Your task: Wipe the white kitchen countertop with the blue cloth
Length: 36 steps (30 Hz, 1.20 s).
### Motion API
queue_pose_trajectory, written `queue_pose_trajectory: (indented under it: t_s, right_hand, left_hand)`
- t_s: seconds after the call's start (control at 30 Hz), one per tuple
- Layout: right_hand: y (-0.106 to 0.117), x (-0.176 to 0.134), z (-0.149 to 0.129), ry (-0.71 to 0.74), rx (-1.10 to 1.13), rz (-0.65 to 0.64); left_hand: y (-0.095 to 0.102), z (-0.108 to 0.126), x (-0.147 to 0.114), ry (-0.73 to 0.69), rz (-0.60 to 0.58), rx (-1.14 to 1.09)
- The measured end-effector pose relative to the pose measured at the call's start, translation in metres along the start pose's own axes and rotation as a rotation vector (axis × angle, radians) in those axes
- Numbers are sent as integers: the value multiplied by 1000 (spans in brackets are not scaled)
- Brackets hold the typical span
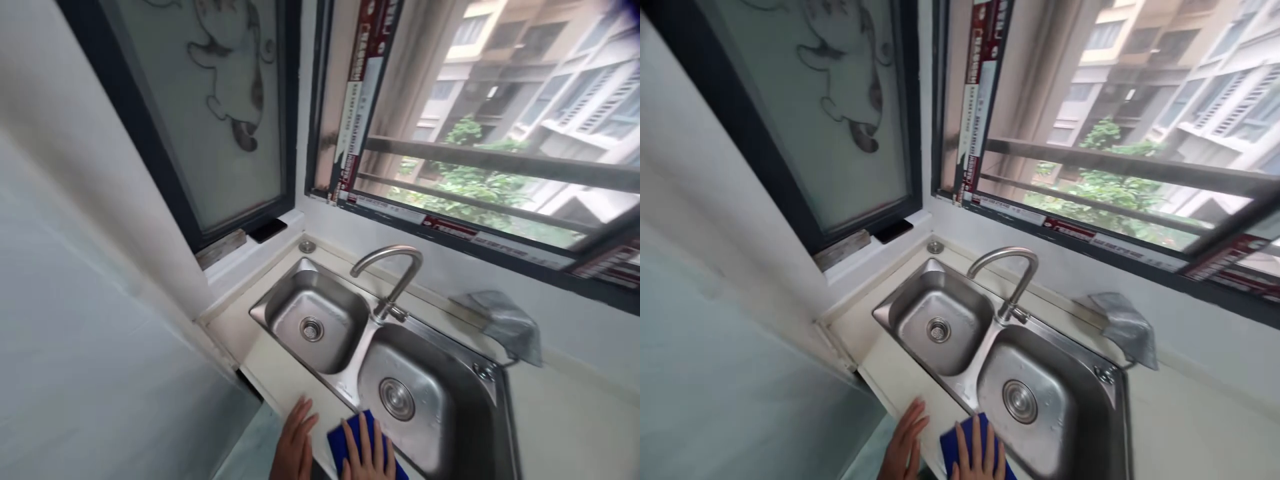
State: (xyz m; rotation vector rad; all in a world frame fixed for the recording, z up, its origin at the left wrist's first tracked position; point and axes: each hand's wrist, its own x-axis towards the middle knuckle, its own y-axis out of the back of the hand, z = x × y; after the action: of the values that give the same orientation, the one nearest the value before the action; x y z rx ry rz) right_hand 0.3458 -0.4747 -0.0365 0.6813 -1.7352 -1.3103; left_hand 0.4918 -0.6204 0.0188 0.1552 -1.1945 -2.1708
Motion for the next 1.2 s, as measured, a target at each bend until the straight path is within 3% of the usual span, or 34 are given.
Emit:
queue_pose_trajectory:
  t_s: [0.07, 0.13, 0.3, 0.37, 0.43, 0.5, 0.6, 0.67, 0.73, 0.97, 1.2]
  right_hand:
    - [-2, 21, -13, 112, 21, -49]
    - [-4, 43, -27, 210, 53, -83]
    - [-14, 94, -69, 369, 168, -91]
    - [-18, 113, -86, 409, 211, -91]
    - [-23, 127, -100, 429, 248, -85]
    - [-27, 138, -110, 432, 278, -82]
    - [-31, 145, -122, 420, 301, -80]
    - [-32, 149, -129, 406, 297, -75]
    - [-33, 153, -137, 397, 288, -69]
    - [-47, 191, -178, 459, 342, -69]
    - [-70, 247, -226, 664, 484, 1]
  left_hand:
    - [34, -9, -12, 12, 137, 67]
    - [81, -14, -19, -1, 296, 171]
    - [231, 0, -31, -34, 745, 620]
    - [292, 13, -37, -46, 857, 850]
    - [346, 27, -46, -51, 891, 1054]
    - [394, 41, -55, -26, 852, 1159]
    - [445, 58, -66, -45, 817, 1274]
    - [462, 65, -69, -2, 802, 1302]
    - [466, 68, -68, 90, 779, 1313]
    - [456, 70, -65, 209, 712, 1396]
    - [456, 70, -76, 235, 649, 1363]
